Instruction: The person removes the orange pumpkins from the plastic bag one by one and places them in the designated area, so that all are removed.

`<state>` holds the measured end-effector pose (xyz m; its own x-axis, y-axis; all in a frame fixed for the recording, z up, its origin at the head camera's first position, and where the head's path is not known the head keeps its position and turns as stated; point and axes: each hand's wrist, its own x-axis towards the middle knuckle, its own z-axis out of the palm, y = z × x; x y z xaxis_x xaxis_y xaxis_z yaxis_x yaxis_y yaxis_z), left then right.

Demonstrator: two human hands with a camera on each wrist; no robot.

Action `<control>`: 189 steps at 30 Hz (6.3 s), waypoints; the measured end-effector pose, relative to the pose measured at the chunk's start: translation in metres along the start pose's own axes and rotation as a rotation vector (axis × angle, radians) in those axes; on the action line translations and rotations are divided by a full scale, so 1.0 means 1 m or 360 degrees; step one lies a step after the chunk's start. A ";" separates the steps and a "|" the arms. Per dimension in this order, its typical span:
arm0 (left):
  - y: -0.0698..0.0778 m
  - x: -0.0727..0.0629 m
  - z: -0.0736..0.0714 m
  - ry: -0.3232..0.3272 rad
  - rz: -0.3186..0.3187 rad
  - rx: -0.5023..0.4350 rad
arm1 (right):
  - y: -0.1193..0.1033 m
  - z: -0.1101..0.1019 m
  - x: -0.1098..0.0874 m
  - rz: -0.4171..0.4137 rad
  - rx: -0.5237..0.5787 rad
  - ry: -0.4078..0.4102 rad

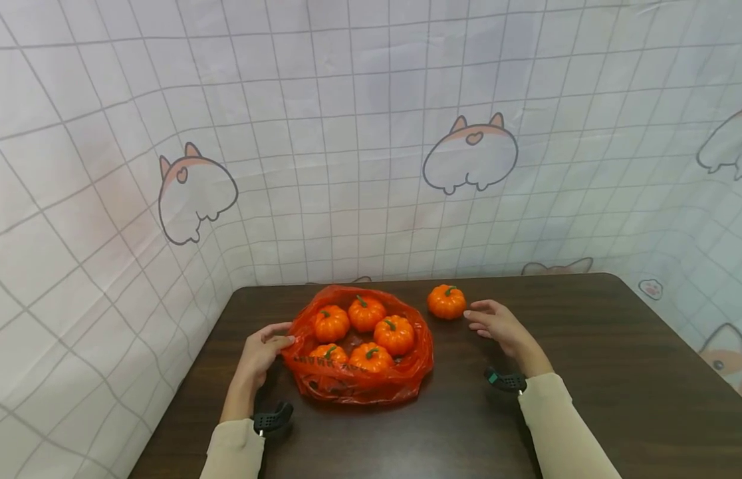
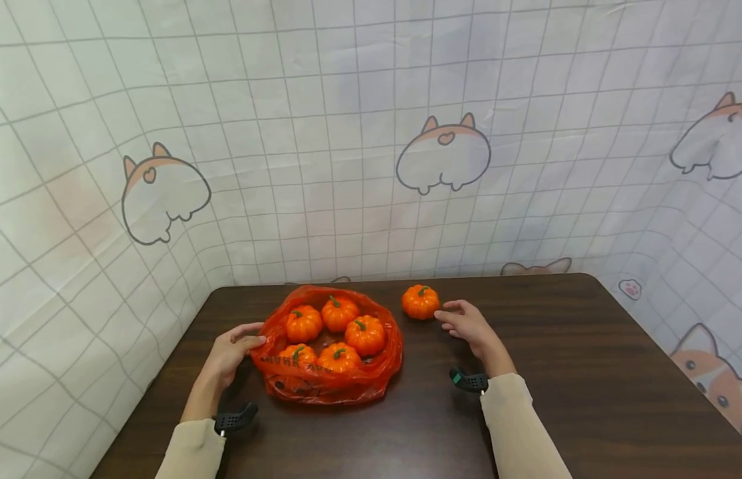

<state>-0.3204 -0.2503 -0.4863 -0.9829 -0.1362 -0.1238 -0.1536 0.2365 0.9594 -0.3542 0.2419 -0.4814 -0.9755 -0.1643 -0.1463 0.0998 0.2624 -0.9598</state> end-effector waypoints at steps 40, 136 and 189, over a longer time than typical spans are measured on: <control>0.001 0.002 0.007 -0.0006 0.0039 0.0003 | -0.054 0.111 -0.015 -0.0631 -0.0157 -0.0149; 0.001 -0.002 0.003 0.0022 0.0014 0.0032 | -0.052 0.092 -0.008 -0.0556 -0.0455 -0.0105; 0.001 -0.001 0.005 0.0024 0.0013 0.0013 | -0.050 -0.010 -0.024 -0.0491 -0.0332 0.0400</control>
<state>-0.3198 -0.2452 -0.4868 -0.9825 -0.1487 -0.1121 -0.1464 0.2452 0.9583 -0.3376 0.2417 -0.4273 -0.9733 -0.0356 0.2269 -0.2201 0.4277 -0.8767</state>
